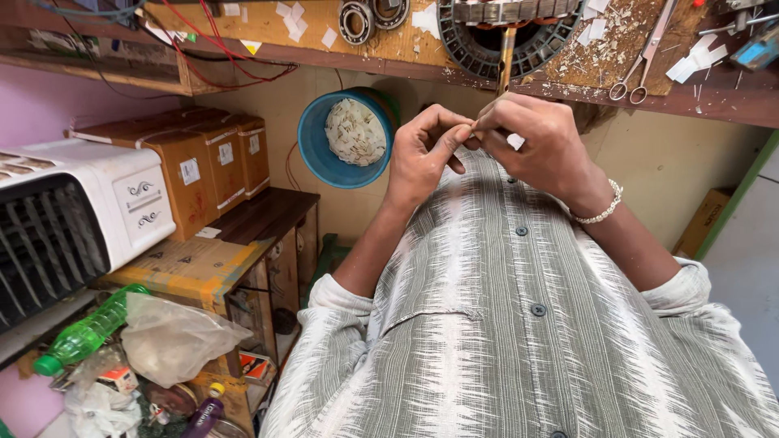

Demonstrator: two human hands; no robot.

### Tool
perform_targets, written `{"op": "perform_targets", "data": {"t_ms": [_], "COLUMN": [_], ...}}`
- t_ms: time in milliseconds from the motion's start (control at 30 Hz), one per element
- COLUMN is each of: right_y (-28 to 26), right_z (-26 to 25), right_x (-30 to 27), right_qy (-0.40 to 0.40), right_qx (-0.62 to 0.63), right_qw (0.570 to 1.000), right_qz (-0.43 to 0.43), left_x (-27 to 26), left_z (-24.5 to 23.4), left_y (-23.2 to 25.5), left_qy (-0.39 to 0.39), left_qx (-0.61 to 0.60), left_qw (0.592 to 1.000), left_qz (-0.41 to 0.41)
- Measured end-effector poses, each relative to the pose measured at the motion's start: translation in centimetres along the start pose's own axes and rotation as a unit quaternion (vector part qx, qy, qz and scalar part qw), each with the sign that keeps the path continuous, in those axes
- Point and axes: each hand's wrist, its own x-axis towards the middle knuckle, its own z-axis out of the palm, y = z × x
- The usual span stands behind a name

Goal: The person is repairing an electrical motor rotor by hand. They insert small white insulating pieces into the copper windings, use a screwdriver to adjust the components, and trim excess wire with scissors.

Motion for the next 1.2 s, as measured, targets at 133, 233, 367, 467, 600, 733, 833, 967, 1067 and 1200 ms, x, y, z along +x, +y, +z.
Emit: {"op": "perform_targets", "data": {"t_ms": [133, 233, 367, 467, 600, 733, 833, 967, 1067, 1200], "right_y": [-1.2, -1.4, -1.0, -0.8, -0.5, -0.1, -0.1, 0.3, 1.1, 2.3], "right_z": [-0.3, -0.3, -0.1, 0.3, 0.2, 0.5, 0.7, 0.5, 0.8, 0.7], "right_x": [0.0, 0.0, -0.1, 0.0, -0.2, -0.1, -0.1, -0.3, -0.1, -1.5], "right_qy": [0.009, 0.024, 0.055, 0.077, 0.102, 0.102, 0.094, 0.096, 0.150, 0.083], "right_qx": [-0.022, -0.020, -0.004, -0.018, 0.037, 0.057, 0.098, 0.135, 0.294, 0.327], "right_qw": [1.000, 0.999, 0.998, 0.997, 0.993, 0.987, 0.979, 0.971, 0.941, 0.933], "right_qz": [0.019, 0.018, 0.012, 0.002, 0.053, 0.114, 0.149, 0.173, 0.073, 0.127], "left_x": [0.1, 0.2, -0.1, 0.1, 0.3, 0.7, 0.9, 0.6, 0.9, 0.6], "left_z": [0.0, 0.3, 1.3, 1.7, 2.0, 1.9, 2.5, 3.2, 4.0, 5.1], "left_y": [0.3, 1.0, 1.9, 2.6, 3.1, 3.0, 2.9, 3.4, 3.4, 3.5], "left_qy": [-0.021, -0.021, 0.011, 0.019, 0.041, 0.058, 0.068, 0.078, 0.037, 0.067], "left_qx": [-0.016, -0.001, 0.067, 0.144, 0.255, 0.363, 0.382, 0.308, -0.050, 0.160], "left_qw": [1.000, 1.000, 0.997, 0.985, 0.949, 0.891, 0.875, 0.912, 0.997, 0.970], "left_qz": [-0.014, -0.011, 0.043, 0.094, 0.178, 0.267, 0.289, 0.259, 0.036, 0.171]}}
